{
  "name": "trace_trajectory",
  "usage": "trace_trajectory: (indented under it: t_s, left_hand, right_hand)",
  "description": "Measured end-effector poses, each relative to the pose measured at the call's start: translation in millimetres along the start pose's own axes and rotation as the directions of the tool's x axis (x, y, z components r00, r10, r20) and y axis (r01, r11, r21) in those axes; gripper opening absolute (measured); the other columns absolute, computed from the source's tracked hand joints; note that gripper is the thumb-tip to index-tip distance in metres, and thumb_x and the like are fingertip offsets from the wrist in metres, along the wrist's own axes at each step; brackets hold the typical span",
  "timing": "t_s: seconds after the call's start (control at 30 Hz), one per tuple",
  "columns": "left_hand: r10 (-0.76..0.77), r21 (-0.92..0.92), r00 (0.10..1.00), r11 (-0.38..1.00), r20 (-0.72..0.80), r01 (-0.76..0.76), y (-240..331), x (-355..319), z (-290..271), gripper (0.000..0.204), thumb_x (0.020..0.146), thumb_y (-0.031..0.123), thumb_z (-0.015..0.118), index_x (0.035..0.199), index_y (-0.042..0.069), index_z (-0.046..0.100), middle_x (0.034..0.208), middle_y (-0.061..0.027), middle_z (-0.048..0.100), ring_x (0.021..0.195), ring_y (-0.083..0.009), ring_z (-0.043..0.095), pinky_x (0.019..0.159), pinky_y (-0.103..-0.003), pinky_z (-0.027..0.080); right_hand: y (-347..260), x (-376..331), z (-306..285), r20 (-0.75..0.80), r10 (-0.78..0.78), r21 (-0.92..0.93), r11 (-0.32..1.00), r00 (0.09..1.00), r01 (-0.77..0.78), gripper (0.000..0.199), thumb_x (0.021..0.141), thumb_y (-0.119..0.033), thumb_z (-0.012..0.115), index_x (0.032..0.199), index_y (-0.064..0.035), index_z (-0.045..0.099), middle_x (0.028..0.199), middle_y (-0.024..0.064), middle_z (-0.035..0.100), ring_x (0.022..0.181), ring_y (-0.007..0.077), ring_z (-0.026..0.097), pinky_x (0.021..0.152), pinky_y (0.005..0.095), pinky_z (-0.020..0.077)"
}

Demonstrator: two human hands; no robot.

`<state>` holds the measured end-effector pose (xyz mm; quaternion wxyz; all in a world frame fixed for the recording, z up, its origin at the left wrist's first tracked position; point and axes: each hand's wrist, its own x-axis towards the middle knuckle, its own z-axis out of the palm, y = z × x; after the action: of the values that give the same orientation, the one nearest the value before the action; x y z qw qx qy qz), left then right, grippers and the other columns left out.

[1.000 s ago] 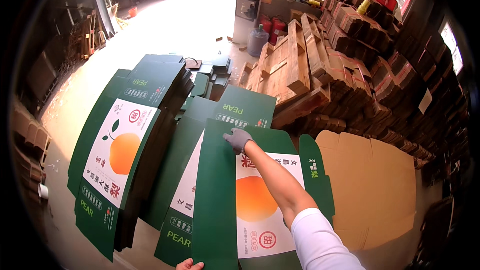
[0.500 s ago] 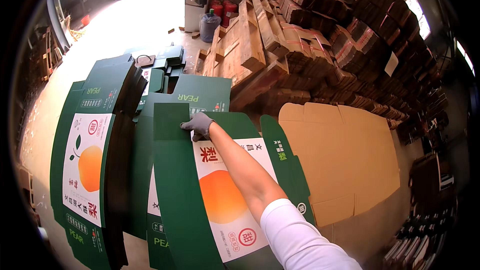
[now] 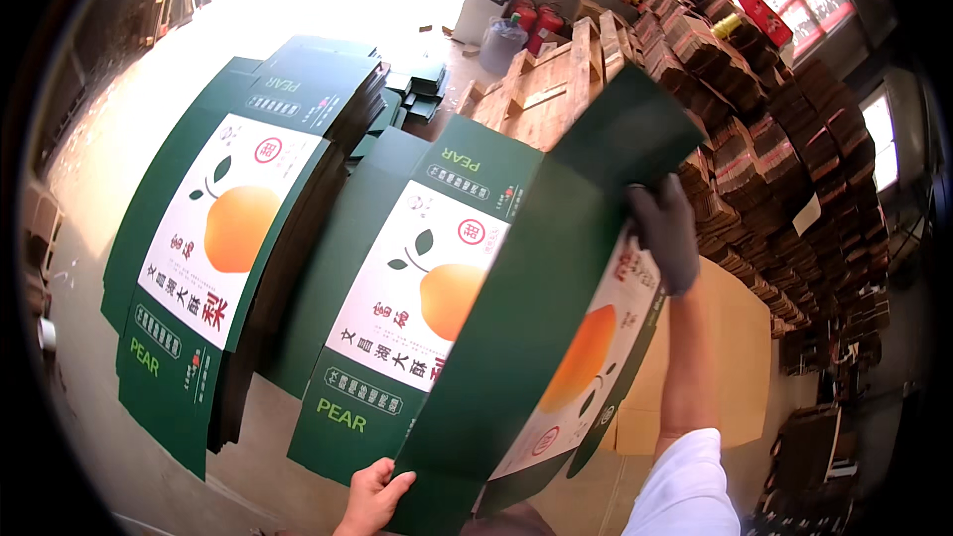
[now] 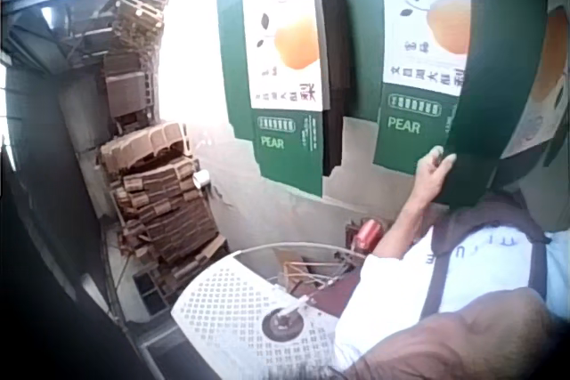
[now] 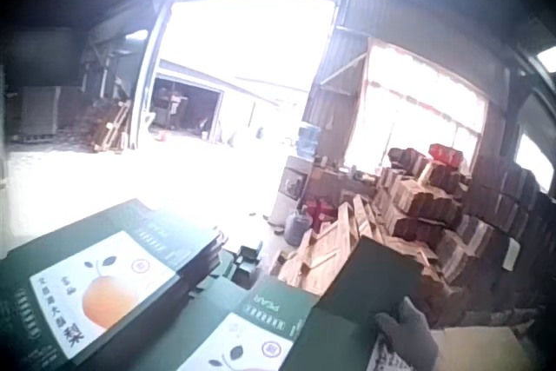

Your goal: The person puts on a pair of gloves and then repeatedly picks up flat green cardboard boxes labeled 'PEAR' and stacks them on a pile.

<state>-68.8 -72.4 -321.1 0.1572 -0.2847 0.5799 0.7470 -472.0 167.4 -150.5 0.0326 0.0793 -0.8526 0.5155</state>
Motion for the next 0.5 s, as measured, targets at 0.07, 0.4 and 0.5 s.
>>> trace_trajectory:
  t_s: [0.07, 0.4, 0.5]
  left_hand:
    - [0.079, -0.043, 0.985, 0.996, 0.156, -0.073, 25.5, 9.1, 28.5, 0.020, 0.090, 0.017, 0.068, 0.093, -0.002, 0.064, 0.077, -0.0035, 0.067, 0.068, -0.0066, 0.057, 0.063, -0.024, 0.048]
    - [0.170, -0.079, 0.866, 0.986, 0.471, -0.150, 51.3, 38.3, 127.1, 0.024, 0.090, 0.021, 0.069, 0.091, -0.002, 0.061, 0.071, -0.0077, 0.062, 0.065, -0.0089, 0.052, 0.061, -0.027, 0.045]
    - [0.055, -0.059, 0.959, 0.997, 0.278, -0.040, -1.5, 63.3, 117.8, 0.023, 0.089, 0.020, 0.070, 0.091, -0.002, 0.062, 0.068, -0.0064, 0.063, 0.062, -0.0067, 0.053, 0.058, -0.025, 0.045]
  right_hand:
    - [-17.8, -10.3, -61.2, -0.222, -0.108, -0.178, 0.982, 0.969, 0.069, 0.014, 0.090, -0.015, 0.059, 0.094, -0.0044, 0.052, 0.073, 0.0024, 0.053, 0.057, 0.0083, 0.049, 0.049, 0.0259, 0.0397]
    - [-54.0, 12.5, -184.4, -0.167, -0.387, -0.550, 0.800, 0.907, 0.240, 0.020, 0.098, -0.021, 0.052, 0.108, -0.0056, 0.057, 0.088, -0.0009, 0.055, 0.074, 0.0092, 0.051, 0.066, 0.0244, 0.0422]
    - [42.6, 45.3, -116.2, -0.148, -0.039, -0.453, 0.891, 0.988, -0.033, 0.019, 0.095, -0.017, 0.055, 0.107, -0.0014, 0.059, 0.093, 0.0041, 0.060, 0.079, 0.0107, 0.052, 0.073, 0.0251, 0.0429]
